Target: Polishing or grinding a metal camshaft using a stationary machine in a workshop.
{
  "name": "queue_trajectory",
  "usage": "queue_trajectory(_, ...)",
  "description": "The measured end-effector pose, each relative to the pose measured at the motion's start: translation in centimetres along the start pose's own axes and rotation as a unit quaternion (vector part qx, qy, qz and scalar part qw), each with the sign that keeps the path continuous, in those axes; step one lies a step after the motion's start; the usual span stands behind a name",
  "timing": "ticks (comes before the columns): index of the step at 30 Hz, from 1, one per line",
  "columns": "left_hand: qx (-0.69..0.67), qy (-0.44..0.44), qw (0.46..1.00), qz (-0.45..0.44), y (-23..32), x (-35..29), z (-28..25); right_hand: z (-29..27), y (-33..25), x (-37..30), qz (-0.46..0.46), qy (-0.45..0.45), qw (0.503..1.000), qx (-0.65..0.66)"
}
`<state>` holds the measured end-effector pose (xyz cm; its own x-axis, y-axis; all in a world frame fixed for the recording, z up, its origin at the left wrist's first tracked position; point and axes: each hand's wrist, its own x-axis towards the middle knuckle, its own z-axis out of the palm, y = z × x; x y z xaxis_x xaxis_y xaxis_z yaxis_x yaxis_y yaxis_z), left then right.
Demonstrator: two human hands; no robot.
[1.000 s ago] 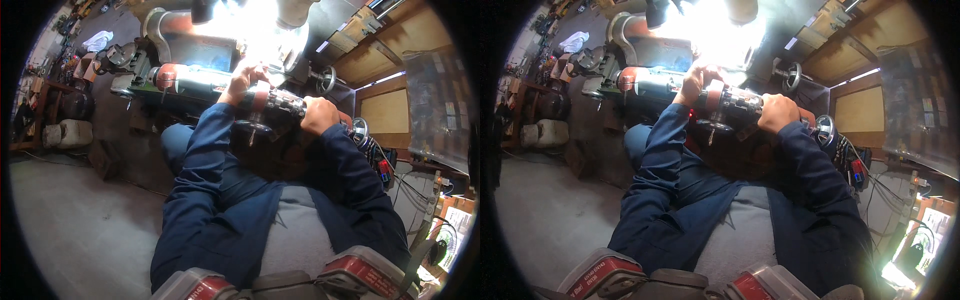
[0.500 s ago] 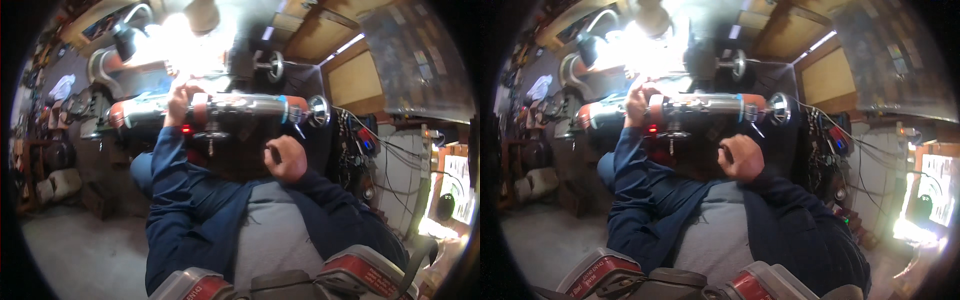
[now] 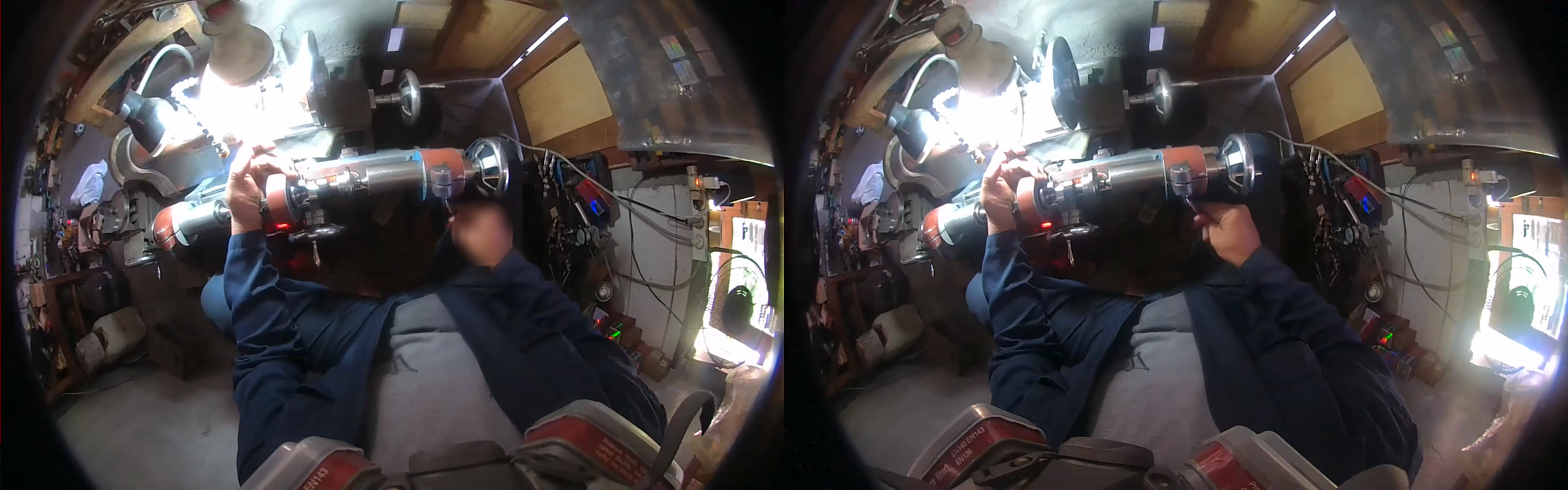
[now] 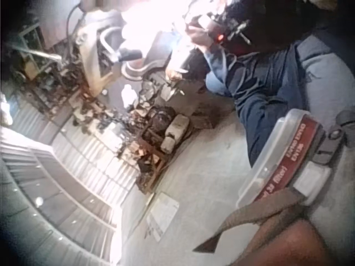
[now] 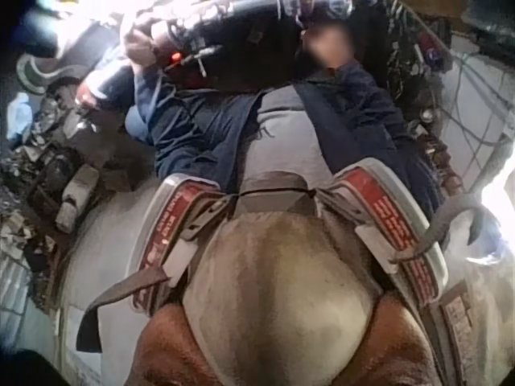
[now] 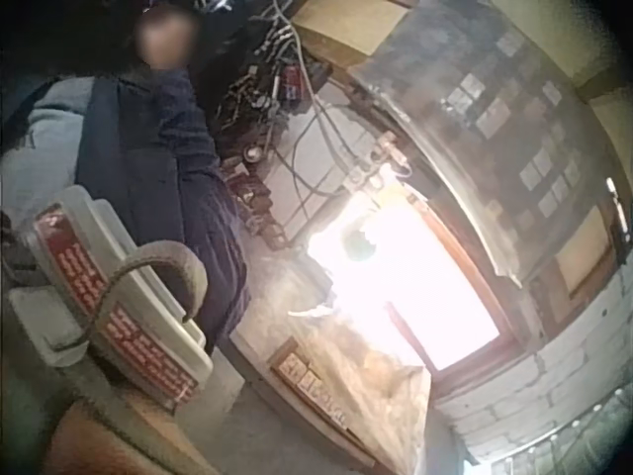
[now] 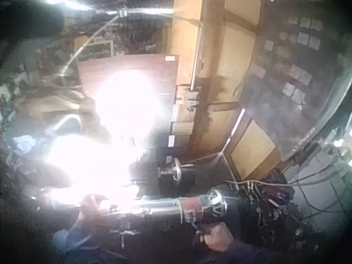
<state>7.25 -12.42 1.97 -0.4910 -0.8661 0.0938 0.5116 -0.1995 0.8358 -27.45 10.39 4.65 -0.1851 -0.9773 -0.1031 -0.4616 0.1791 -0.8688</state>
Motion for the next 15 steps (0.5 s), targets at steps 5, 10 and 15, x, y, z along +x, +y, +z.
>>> queue_trajectory(5, 0.015, 0.001, 1.0, -0.006, 0.0, -0.5, -0.2, -3.0, -2.7, 1.3, -0.241, -0.024, 0.898, -0.368)
queue_trajectory(10, -0.01, -0.01, 1.0, -0.01, 0.3, -0.2, 1.0, -4.6, -6.1, 5.0, -0.423, -0.051, 0.815, -0.393)
queue_trajectory(15, -0.046, -0.015, 0.999, -0.011, 0.3, -0.6, 1.1, -4.0, -4.2, 6.5, -0.495, -0.149, 0.76, -0.394)
